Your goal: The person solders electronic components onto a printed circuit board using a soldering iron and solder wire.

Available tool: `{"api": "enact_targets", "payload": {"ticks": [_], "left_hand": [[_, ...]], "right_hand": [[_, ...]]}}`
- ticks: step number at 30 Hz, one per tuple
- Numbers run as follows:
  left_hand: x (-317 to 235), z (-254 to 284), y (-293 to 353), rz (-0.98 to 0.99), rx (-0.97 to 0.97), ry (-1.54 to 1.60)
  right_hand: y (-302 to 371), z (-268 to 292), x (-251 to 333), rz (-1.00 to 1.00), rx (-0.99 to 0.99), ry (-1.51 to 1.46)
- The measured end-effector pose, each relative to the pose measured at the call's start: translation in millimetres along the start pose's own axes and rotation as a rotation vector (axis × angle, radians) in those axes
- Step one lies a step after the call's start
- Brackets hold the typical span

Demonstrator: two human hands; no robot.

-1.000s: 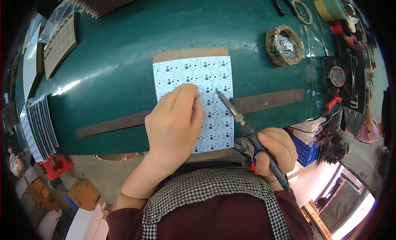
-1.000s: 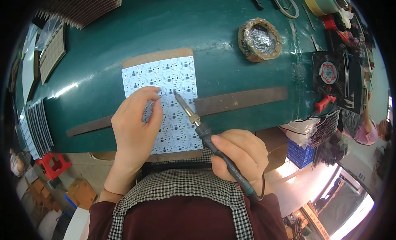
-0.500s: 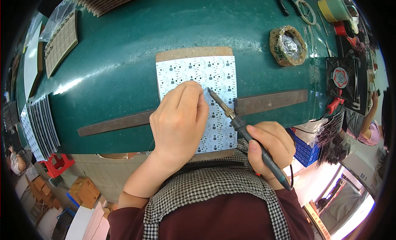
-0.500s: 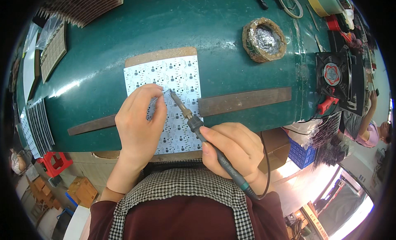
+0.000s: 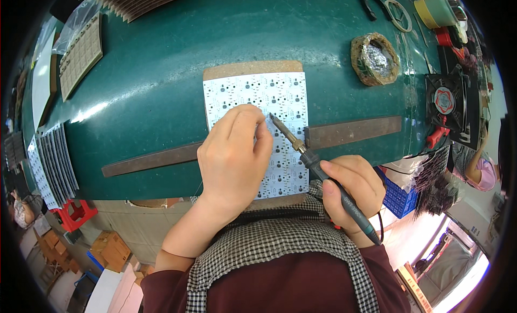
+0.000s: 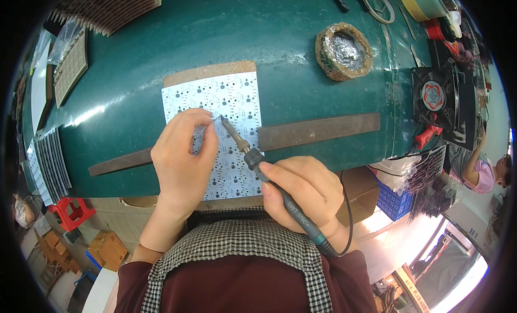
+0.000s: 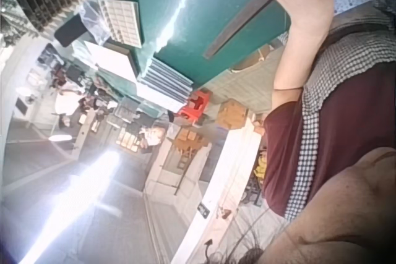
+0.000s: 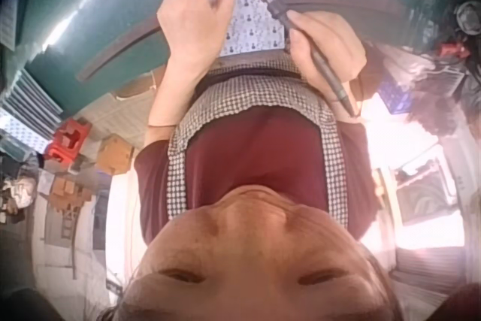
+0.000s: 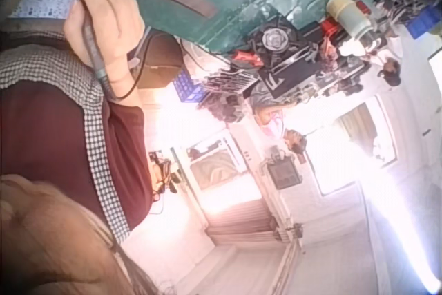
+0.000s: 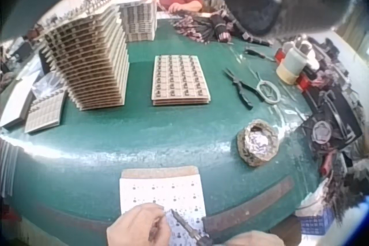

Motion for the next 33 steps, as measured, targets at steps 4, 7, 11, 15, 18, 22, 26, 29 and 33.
{"api": "enact_targets", "payload": {"ticks": [4, 7, 11, 15, 18, 22, 26, 29, 33], "left_hand": [[1.7, -3.5, 0.9, -0.014, -0.045, -0.005], [0.4, -2.8, 1.4, -0.022, -0.038, -0.018], [0.4, -2.9, 1.6, -0.025, -0.026, -0.009], [-1.7, 0.5, 1.3, 0.017, 0.027, -0.008], [0.4, 1.8, 0.6, -0.003, 0.012, 0.004], [0.0, 3.9, -2.3, 0.031, 0.055, 0.033], [-1.3, 4.5, -3.4, 0.055, 0.076, 0.037], [-1.6, 4.3, -1.2, 0.046, 0.064, 0.032], [-0.1, 3.4, -0.1, 0.028, 0.056, 0.036]], "right_hand": [[-0.6, 1.6, 1.1, -0.033, 0.014, -0.009], [-0.4, 1.7, 0.8, -0.039, 0.004, -0.016], [0.5, 1.3, 1.2, -0.036, -0.006, -0.015], [3.6, 2.0, 1.6, -0.011, 0.005, 0.005], [6.4, 3.2, 1.7, 0.008, -0.013, 0.009], [5.6, 2.1, 0.1, 0.02, -0.039, 0.01], [1.6, 0.1, 1.3, 0.011, -0.036, 0.02], [1.0, -1.0, 2.9, 0.013, -0.025, 0.025], [1.1, 0.4, 8.2, 0.017, -0.02, 0.059]]}}
Point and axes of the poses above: each hand's wrist, its own y-axis away from the middle knuckle, its own z-axis out of the back of the hand, x = y × z, the point moved 1 cm from there along -y, towards the middle knuckle, and after that the axes turned 8 degrees about -x, right-handed, at the moved point
